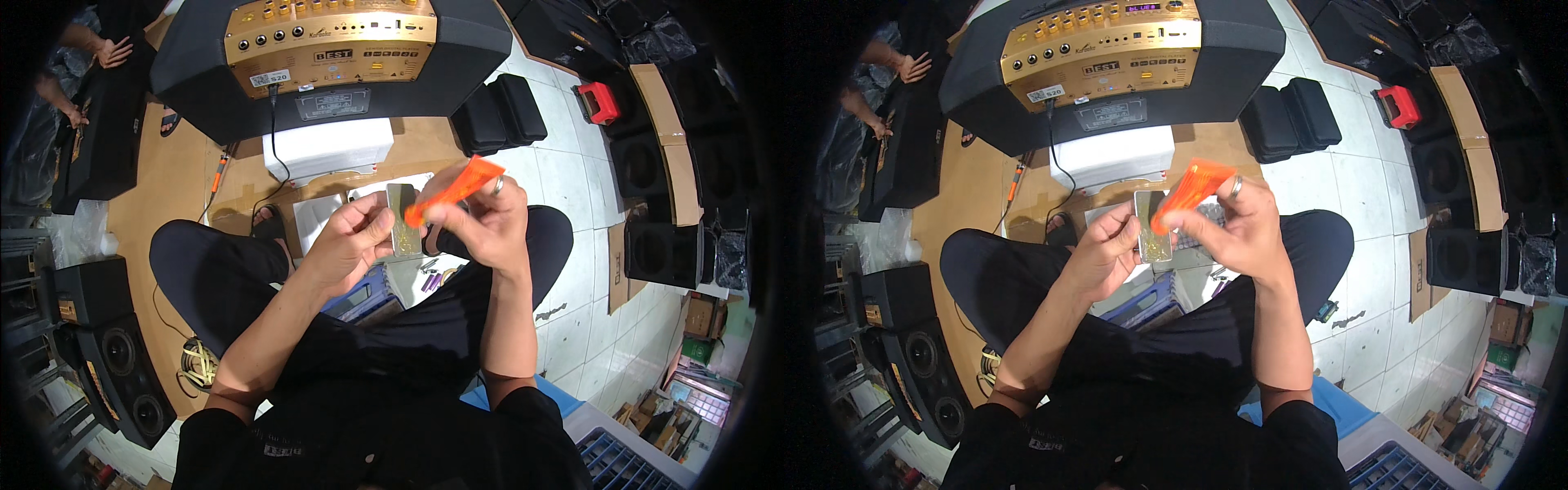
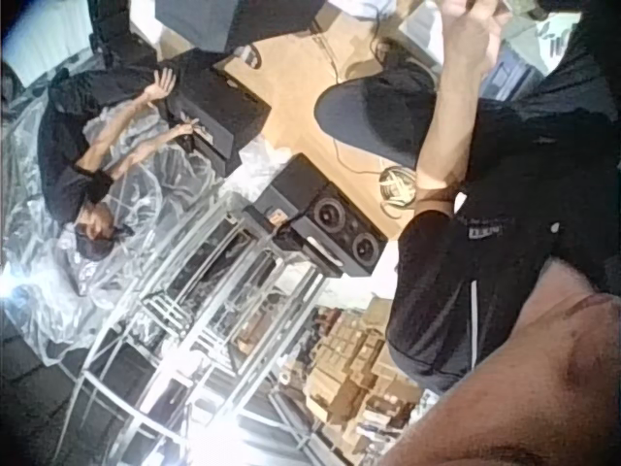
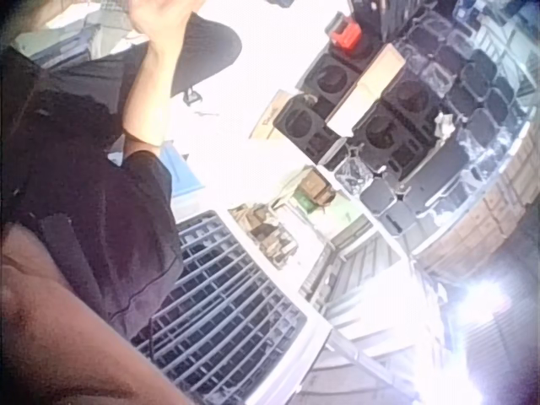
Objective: The person sits on the floor and adjusts knobs on a gold karaoke amplifier. They connect a smartphone, apply adhesive to a metal plate, and place it on a speaker. Finally, they unbox and test two wireless microphones.
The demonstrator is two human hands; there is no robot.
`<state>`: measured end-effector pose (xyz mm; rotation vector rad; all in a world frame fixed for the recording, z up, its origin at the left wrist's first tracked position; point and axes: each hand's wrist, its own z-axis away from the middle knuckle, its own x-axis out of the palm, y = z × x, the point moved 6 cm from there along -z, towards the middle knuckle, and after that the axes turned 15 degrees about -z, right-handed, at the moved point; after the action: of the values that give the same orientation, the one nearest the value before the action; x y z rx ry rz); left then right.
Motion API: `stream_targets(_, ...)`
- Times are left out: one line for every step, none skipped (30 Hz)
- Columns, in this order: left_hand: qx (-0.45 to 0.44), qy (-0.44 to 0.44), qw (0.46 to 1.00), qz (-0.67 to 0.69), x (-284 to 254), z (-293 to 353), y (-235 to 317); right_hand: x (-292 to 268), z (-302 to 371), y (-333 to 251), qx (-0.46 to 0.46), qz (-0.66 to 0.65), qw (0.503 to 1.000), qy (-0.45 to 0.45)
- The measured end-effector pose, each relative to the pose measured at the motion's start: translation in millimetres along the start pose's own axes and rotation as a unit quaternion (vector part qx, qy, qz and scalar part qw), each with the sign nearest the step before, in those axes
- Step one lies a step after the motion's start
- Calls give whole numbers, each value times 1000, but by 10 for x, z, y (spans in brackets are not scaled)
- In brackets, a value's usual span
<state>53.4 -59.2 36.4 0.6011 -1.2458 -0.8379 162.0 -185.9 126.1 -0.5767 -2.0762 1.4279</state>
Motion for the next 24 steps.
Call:
stream_targets(3,-13,1000,-3,41,2,41,-56,-25,-1,-43,59,997,20)
stream_targets(6,-26,1000,-6,74,2,64,-66,-45,1,-51,53,997,32)
stream_targets(8,-31,999,-10,68,7,59,-53,-70,8,-59,47,996,42)
stream_targets(9,-37,999,-15,53,17,46,-52,-81,8,-67,40,996,52)
stream_targets(11,-42,999,-19,48,26,38,-40,-84,1,-75,39,996,43)
stream_targets(8,-39,999,-33,67,26,40,-46,-76,-6,-76,41,995,41)
stream_targets(6,-35,998,-47,93,28,48,-50,-68,-12,-78,44,995,39)
stream_targets(3,-32,998,-62,111,26,51,-56,-59,-20,-79,46,995,38)
stream_targets(5,-31,998,-62,102,32,49,-51,-57,-13,-76,46,995,38)
stream_targets(7,-31,997,-63,92,35,49,-49,-56,-7,-72,46,996,39)
stream_targets(9,-31,997,-65,82,41,47,-49,-50,-2,-69,46,996,40)
stream_targets(12,-29,998,-62,77,42,50,-62,-44,2,-67,46,996,43)
stream_targets(15,-27,998,-60,71,42,48,-83,-28,14,-66,47,996,46)
stream_targets(17,-26,998,-58,63,39,45,-99,-18,17,-65,48,995,50)
stream_targets(17,-13,998,-53,31,40,29,-71,-10,11,-64,51,996,30)
stream_targets(15,0,999,-49,-8,31,12,-45,-6,-6,-64,54,996,11)
stream_targets(13,12,999,-45,-40,21,6,-22,-1,-25,-64,57,996,-7)
stream_targets(30,-2,999,-40,-28,17,31,-32,14,-28,-64,60,996,-4)
stream_targets(46,-17,998,-35,-12,8,67,-45,9,-26,-65,62,996,1)
stream_targets(61,-33,997,-30,4,6,89,-45,24,-39,-65,65,996,8)
stream_targets(58,-10,998,-27,-24,-12,67,-62,33,-78,-45,16,998,39)
stream_targets(63,-6,998,-27,-15,-21,61,-124,63,-144,-87,-32,993,67)
stream_targets(67,-3,997,-28,0,-29,54,-253,111,-240,-117,-114,985,51)
stream_targets(67,-7,997,-28,51,-60,50,-455,208,-414,-149,-188,970,40)
